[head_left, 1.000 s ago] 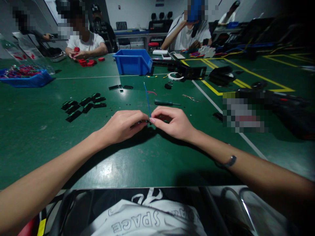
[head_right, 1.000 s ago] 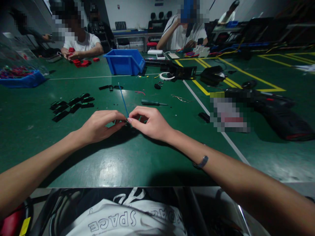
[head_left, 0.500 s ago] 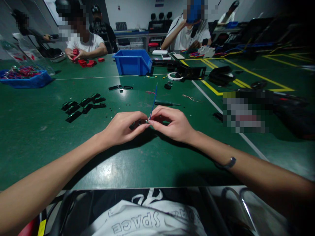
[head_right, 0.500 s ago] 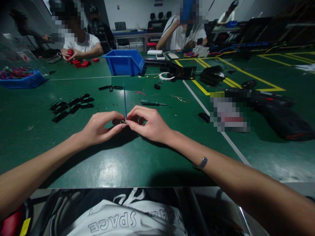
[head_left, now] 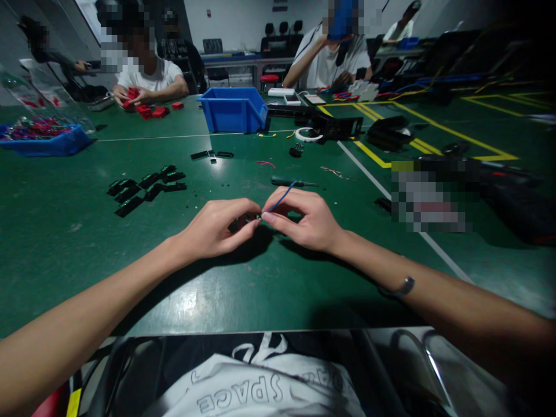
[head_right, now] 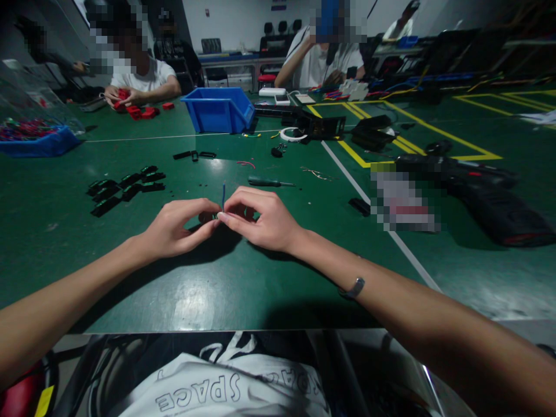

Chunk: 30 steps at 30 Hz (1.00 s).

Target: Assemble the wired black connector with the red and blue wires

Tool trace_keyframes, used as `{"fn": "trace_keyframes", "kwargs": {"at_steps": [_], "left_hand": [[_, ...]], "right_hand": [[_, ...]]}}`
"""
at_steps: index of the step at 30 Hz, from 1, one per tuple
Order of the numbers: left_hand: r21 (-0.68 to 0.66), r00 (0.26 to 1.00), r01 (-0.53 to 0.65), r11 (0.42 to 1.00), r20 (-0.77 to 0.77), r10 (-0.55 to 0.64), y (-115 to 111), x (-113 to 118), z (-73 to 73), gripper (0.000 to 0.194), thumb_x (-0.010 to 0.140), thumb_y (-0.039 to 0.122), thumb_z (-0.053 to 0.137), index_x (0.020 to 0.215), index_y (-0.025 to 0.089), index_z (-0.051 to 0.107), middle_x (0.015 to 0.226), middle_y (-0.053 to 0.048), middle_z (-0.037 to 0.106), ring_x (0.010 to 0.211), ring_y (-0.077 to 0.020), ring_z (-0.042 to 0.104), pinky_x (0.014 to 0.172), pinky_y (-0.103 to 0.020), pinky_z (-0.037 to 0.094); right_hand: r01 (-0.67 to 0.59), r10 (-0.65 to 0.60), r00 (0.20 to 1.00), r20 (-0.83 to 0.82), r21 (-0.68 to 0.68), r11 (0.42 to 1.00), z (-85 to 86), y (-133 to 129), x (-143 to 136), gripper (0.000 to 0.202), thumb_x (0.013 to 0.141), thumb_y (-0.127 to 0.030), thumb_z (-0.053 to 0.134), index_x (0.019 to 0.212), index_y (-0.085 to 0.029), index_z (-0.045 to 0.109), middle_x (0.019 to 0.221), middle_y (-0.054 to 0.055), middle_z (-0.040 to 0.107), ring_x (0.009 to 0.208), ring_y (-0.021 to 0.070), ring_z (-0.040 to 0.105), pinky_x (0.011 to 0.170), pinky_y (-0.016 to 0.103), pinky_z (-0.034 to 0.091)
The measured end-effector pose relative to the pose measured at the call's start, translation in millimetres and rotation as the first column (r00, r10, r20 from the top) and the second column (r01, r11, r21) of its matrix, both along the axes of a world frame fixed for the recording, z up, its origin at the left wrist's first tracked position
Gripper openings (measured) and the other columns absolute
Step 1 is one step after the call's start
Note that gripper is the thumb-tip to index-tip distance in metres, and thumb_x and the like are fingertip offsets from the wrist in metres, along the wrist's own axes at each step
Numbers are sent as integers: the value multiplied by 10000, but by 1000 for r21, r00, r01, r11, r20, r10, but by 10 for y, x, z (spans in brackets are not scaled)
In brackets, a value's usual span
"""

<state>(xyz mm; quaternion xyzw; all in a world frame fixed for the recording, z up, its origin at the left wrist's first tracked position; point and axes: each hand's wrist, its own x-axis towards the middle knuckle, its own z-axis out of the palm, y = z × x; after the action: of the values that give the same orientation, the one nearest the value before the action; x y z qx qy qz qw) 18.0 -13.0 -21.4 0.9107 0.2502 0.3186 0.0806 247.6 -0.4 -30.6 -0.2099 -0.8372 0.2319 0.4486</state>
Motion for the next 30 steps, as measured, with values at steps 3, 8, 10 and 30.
{"fn": "trace_keyframes", "kwargs": {"at_steps": [3, 8, 10, 30], "left_hand": [[-2, 1000, 10, 1000, -6, -10, 3, 5, -3, 140, 946, 225, 598, 1060, 145, 619, 811, -20, 660, 682, -104, 613, 656, -209, 461], [-17, 1000, -14, 1000, -6, 14, -11, 2, 12, 140, 946, 220, 582, 1051, 140, 629, 828, -27, 669, 700, -105, 611, 679, -209, 470], [-32, 999, -26, 999, 25, 27, -23, 3, 20, 137, 940, 218, 588, 1041, 141, 638, 809, -19, 667, 691, -101, 609, 677, -202, 472], [-667, 842, 257, 700, 510, 177, -56, 147, 62, 193, 895, 299, 698, 981, 128, 677, 848, -59, 744, 628, -123, 642, 607, -248, 539]], "right_hand": [[39, -39, 999, -10, 37, 999, -3, -3, -10, 103, 930, -252, 671, 888, -160, 690, 813, 33, 667, 699, 125, 604, 617, 248, 486], [72, -72, 996, -57, -11, 997, 15, -23, -33, 128, 936, -237, 644, 849, -158, 697, 827, 43, 691, 712, 137, 627, 628, 262, 499], [76, -80, 995, -66, -68, 995, 30, -33, -39, 129, 931, -236, 643, 849, -158, 704, 820, 39, 691, 703, 136, 623, 625, 261, 495], [-124, -88, 939, -333, -565, 816, 44, -3, -42, 181, 860, -333, 736, 802, -162, 734, 706, 7, 673, 501, 92, 542, 439, 225, 400]]}}
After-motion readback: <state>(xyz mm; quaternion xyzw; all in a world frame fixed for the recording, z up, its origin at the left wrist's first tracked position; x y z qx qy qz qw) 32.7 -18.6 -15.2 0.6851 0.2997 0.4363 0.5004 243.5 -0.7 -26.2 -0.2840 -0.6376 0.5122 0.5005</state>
